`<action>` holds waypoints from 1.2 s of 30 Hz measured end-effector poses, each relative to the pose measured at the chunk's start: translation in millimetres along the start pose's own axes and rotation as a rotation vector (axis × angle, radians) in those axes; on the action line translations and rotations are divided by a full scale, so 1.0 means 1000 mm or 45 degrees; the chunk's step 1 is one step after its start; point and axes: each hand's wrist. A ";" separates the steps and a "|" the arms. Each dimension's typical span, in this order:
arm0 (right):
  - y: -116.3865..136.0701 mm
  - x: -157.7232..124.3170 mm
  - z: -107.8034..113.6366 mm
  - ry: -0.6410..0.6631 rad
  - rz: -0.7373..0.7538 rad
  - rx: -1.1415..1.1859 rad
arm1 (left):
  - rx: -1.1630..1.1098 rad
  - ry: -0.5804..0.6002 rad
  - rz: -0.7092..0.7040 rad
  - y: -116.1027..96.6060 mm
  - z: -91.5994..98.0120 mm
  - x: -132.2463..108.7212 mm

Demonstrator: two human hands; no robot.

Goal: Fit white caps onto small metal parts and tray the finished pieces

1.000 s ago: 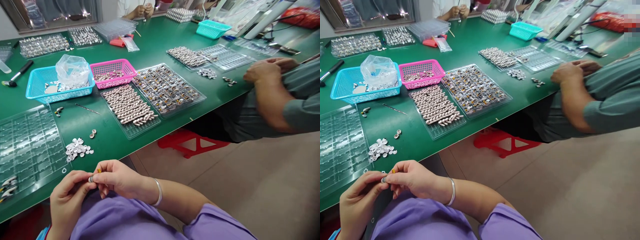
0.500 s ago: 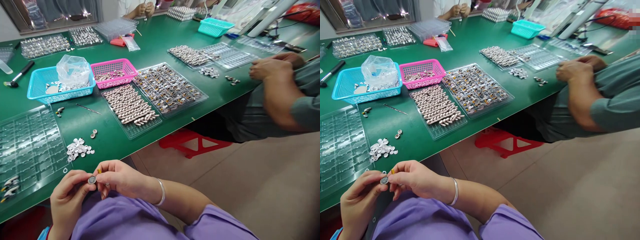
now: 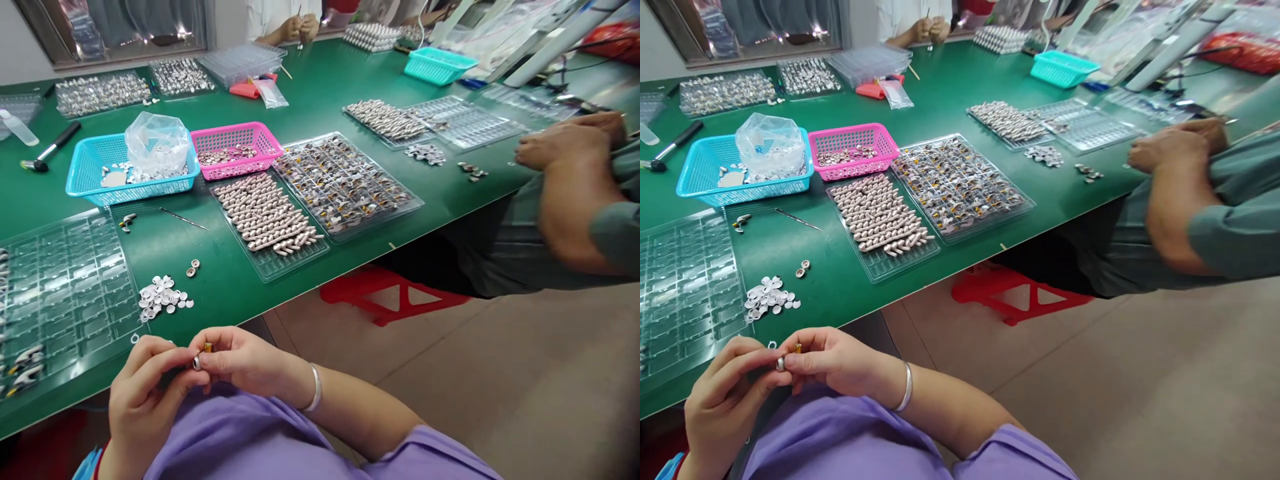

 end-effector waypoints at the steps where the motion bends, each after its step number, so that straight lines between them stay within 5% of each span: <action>1: -0.002 0.002 0.002 0.017 0.008 0.023 | 0.035 0.009 -0.017 -0.001 0.000 0.000; 14: -0.019 0.005 0.010 0.036 0.000 0.141 | 0.251 -0.004 -0.122 -0.011 -0.001 0.001; 22: -0.012 0.003 0.004 -0.054 0.332 -0.018 | 0.228 -0.043 -0.124 -0.005 0.000 -0.003; 36: -0.012 -0.006 0.002 -0.168 0.367 -0.218 | 0.287 -0.146 -0.379 -0.011 -0.001 -0.007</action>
Point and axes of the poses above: each hand's wrist, its own x-axis towards the middle knuckle, its own z-axis out of the back of the hand, y = z × x
